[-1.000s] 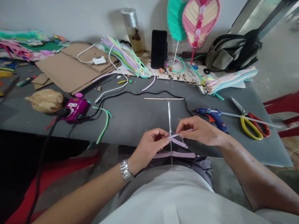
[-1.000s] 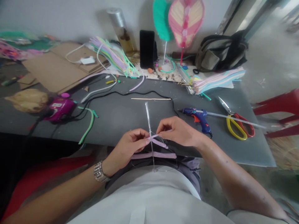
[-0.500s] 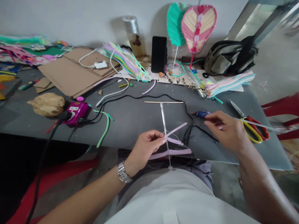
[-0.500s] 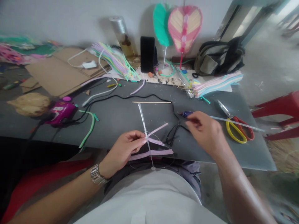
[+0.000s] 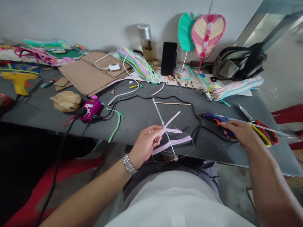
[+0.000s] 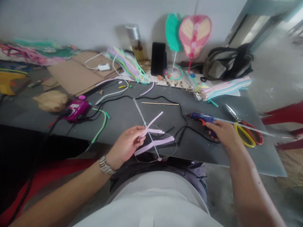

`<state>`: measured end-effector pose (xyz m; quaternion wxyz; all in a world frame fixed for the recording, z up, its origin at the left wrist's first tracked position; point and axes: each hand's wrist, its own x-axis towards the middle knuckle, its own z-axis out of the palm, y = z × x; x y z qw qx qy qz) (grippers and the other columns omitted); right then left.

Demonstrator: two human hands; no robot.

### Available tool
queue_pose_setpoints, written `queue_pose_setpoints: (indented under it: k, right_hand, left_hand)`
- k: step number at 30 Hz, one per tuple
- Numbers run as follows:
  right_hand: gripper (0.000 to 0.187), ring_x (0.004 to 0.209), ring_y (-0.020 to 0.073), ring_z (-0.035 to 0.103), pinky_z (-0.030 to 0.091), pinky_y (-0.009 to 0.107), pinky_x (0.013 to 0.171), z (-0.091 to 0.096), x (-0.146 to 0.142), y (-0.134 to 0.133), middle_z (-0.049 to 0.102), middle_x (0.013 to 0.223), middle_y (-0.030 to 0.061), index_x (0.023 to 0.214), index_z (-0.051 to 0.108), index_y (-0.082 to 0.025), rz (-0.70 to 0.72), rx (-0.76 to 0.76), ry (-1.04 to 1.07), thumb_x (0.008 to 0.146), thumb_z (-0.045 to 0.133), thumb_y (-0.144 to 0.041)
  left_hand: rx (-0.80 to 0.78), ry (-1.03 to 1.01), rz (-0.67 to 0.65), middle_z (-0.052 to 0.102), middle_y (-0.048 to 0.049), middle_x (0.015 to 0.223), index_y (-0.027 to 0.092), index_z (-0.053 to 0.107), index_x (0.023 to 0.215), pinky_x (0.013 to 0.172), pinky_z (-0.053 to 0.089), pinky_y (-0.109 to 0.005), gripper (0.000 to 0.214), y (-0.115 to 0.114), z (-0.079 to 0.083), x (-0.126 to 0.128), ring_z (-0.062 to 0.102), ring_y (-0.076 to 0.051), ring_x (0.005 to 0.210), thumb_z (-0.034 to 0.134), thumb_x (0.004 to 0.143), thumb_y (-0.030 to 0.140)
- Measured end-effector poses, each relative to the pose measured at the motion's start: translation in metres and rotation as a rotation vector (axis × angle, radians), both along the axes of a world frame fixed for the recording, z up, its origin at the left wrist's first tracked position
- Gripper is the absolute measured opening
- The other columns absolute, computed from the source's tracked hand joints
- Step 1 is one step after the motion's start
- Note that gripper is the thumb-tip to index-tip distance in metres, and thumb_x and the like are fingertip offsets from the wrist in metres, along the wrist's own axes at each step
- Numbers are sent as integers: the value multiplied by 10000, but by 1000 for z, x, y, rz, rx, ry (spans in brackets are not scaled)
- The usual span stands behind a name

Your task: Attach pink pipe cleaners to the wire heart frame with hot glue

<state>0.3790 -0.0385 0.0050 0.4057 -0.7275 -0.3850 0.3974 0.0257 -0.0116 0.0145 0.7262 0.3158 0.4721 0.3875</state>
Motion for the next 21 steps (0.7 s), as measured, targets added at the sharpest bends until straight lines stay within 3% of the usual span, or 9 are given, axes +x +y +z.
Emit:
queue_pose_setpoints:
  k: [2, 5, 8, 10, 14, 17, 21]
  right_hand:
    - [285, 467, 89, 505, 378, 216, 414, 9, -8, -3, 598, 584, -6, 701, 644, -197, -67, 1, 107, 705, 821, -420]
    - [295, 561, 119, 588, 440, 223, 452, 21, -26, -16, 678, 735, 8, 819, 639, -221, -157, 139, 299, 640, 837, -348]
    - [282, 478, 106, 509, 359, 238, 407, 29, -49, -35, 684, 728, 5, 878, 629, -230, -23, 193, 400, 677, 803, -326]
    - [274, 443, 99, 456, 335, 254, 411, 33, -64, -47, 677, 698, -4, 911, 625, -238, 37, 218, 363, 719, 803, -319]
    - [280, 565, 147, 569, 444, 278, 513, 34, -91, -62, 685, 731, -1, 969, 609, -265, 44, 288, 285, 792, 788, -388]
    - [316, 551, 158, 573, 458, 278, 504, 32, -103, -64, 648, 653, -8, 970, 606, -259, 135, 203, 406, 808, 736, -498]
    - [288, 515, 164, 590, 479, 297, 491, 31, -108, -60, 691, 681, 26, 865, 631, -224, 174, 154, 488, 775, 748, -472]
  left_hand:
    - [6, -1, 3, 461, 38, 614, 129, 649, 772, 485, 216, -197, 274, -3, 0, 0, 391, -62, 552, 827, 678, 315]
    - [13, -10, 0, 454, 40, 612, 127, 653, 784, 483, 206, -203, 272, -6, -2, 1, 379, -62, 546, 827, 674, 304]
    - [24, -19, 5, 452, 38, 616, 127, 649, 772, 489, 206, -207, 257, -10, -2, 3, 377, -64, 551, 819, 678, 294]
    - [40, -22, 14, 459, 33, 618, 128, 645, 753, 495, 213, -211, 248, -12, -2, 5, 384, -68, 558, 813, 682, 295]
    - [61, -22, 32, 472, 28, 607, 129, 662, 742, 503, 220, -221, 232, -15, 0, 9, 393, -76, 562, 805, 673, 298]
    - [63, -23, 43, 483, 22, 613, 123, 678, 748, 509, 222, -226, 229, -16, 0, 10, 394, -77, 566, 806, 653, 288]
    - [76, -10, 35, 480, 22, 603, 112, 691, 762, 515, 214, -233, 239, -15, -2, 10, 389, -75, 557, 797, 657, 297]
